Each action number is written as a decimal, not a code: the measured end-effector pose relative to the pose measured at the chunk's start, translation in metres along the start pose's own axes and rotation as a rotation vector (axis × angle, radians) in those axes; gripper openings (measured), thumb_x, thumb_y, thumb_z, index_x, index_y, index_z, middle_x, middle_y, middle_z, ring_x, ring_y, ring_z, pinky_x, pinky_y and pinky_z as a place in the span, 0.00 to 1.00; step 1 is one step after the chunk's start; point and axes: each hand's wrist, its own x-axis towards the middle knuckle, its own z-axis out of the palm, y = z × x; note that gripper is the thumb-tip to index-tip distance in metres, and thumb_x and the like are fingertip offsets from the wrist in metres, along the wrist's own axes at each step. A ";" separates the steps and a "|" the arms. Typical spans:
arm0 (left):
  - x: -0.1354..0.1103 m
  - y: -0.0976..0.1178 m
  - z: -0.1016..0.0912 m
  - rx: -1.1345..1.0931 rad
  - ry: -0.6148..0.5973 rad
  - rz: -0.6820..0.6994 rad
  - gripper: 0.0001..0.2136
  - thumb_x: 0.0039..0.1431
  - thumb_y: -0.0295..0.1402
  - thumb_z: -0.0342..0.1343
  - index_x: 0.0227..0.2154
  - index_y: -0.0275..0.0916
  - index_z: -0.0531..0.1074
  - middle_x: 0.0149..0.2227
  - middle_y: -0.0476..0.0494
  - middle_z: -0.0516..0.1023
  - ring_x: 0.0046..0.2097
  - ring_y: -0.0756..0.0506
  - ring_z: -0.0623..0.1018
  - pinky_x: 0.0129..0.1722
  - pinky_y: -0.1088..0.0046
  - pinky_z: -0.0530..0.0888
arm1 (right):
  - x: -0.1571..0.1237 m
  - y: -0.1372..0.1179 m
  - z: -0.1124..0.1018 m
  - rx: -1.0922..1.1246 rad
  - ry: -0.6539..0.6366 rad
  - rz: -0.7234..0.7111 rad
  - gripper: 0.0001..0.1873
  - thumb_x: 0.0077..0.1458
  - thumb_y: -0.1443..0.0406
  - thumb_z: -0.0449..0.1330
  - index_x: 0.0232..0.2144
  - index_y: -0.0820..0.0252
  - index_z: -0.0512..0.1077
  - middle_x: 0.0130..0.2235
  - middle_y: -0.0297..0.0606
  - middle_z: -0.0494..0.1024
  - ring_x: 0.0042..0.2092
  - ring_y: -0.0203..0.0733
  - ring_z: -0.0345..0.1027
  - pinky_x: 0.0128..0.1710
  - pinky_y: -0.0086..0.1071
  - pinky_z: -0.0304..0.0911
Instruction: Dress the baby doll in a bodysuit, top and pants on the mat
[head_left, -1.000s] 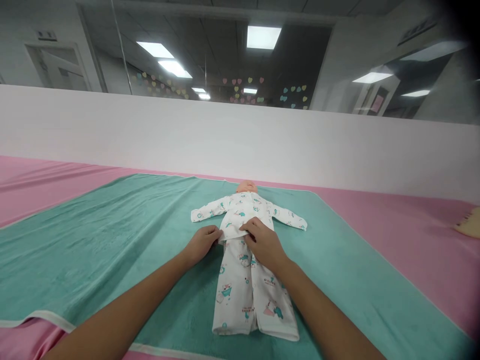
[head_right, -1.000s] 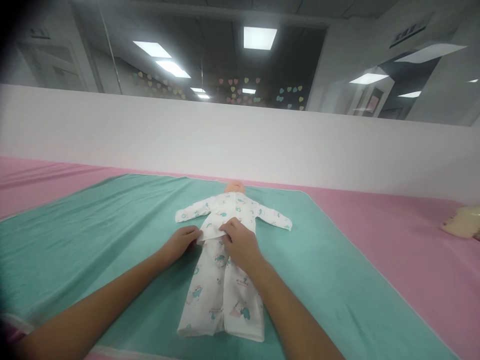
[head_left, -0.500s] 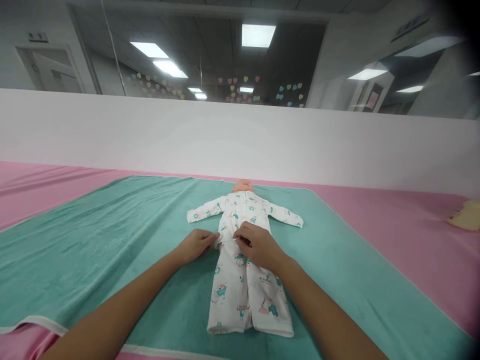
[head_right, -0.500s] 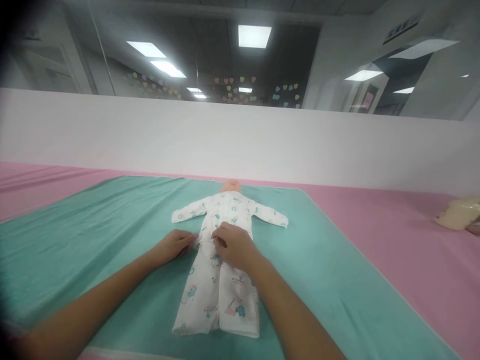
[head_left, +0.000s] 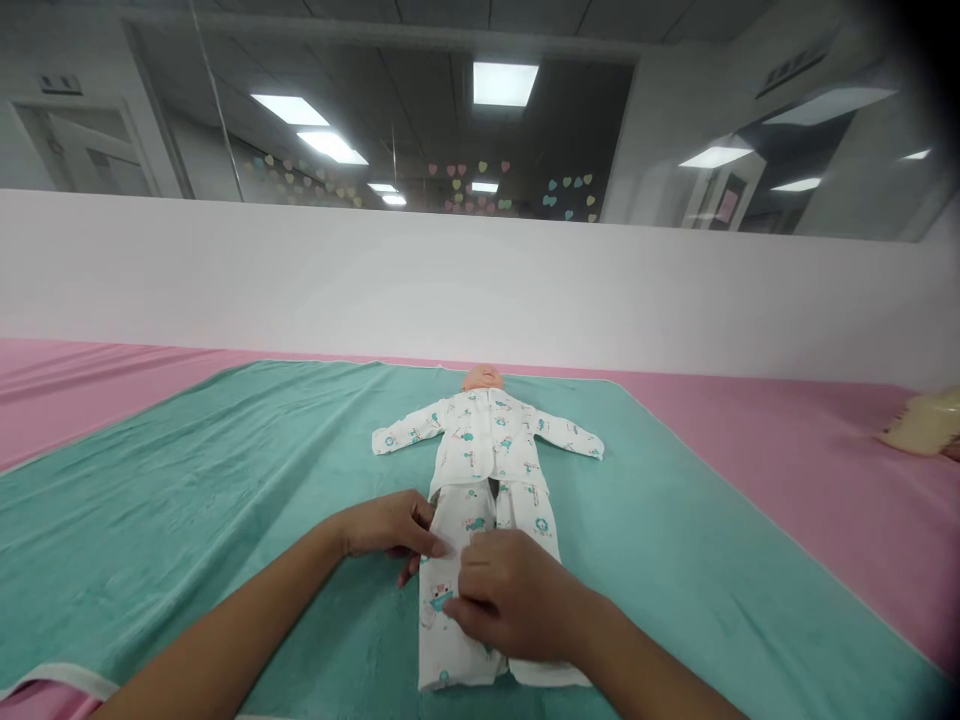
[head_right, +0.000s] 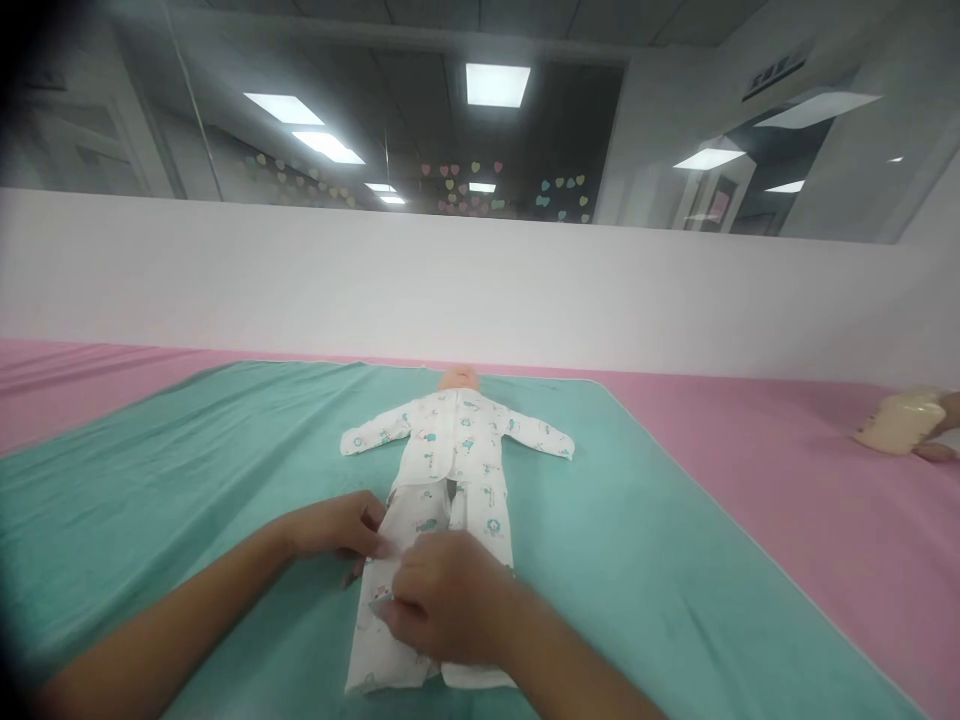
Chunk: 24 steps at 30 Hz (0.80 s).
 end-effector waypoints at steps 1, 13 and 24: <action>-0.001 -0.001 -0.001 -0.011 -0.037 -0.013 0.12 0.47 0.37 0.58 0.15 0.36 0.69 0.14 0.50 0.70 0.16 0.51 0.68 0.15 0.75 0.51 | -0.007 -0.006 0.002 0.009 -0.033 0.007 0.17 0.55 0.62 0.52 0.17 0.58 0.58 0.21 0.31 0.64 0.26 0.33 0.56 0.27 0.30 0.51; 0.002 0.000 0.025 -0.352 -0.576 0.084 0.14 0.48 0.39 0.59 0.33 0.33 0.74 0.27 0.40 0.78 0.24 0.44 0.77 0.15 0.74 0.67 | -0.076 -0.021 -0.003 -0.064 0.160 0.045 0.16 0.52 0.75 0.53 0.44 0.60 0.65 0.46 0.44 0.69 0.51 0.43 0.59 0.52 0.38 0.58; 0.011 0.002 0.076 0.704 0.195 0.881 0.10 0.50 0.41 0.57 0.29 0.40 0.70 0.29 0.48 0.74 0.36 0.48 0.72 0.47 0.67 0.63 | -0.075 -0.021 0.001 -0.078 0.256 0.098 0.12 0.56 0.74 0.48 0.35 0.59 0.69 0.38 0.40 0.73 0.45 0.40 0.65 0.47 0.37 0.64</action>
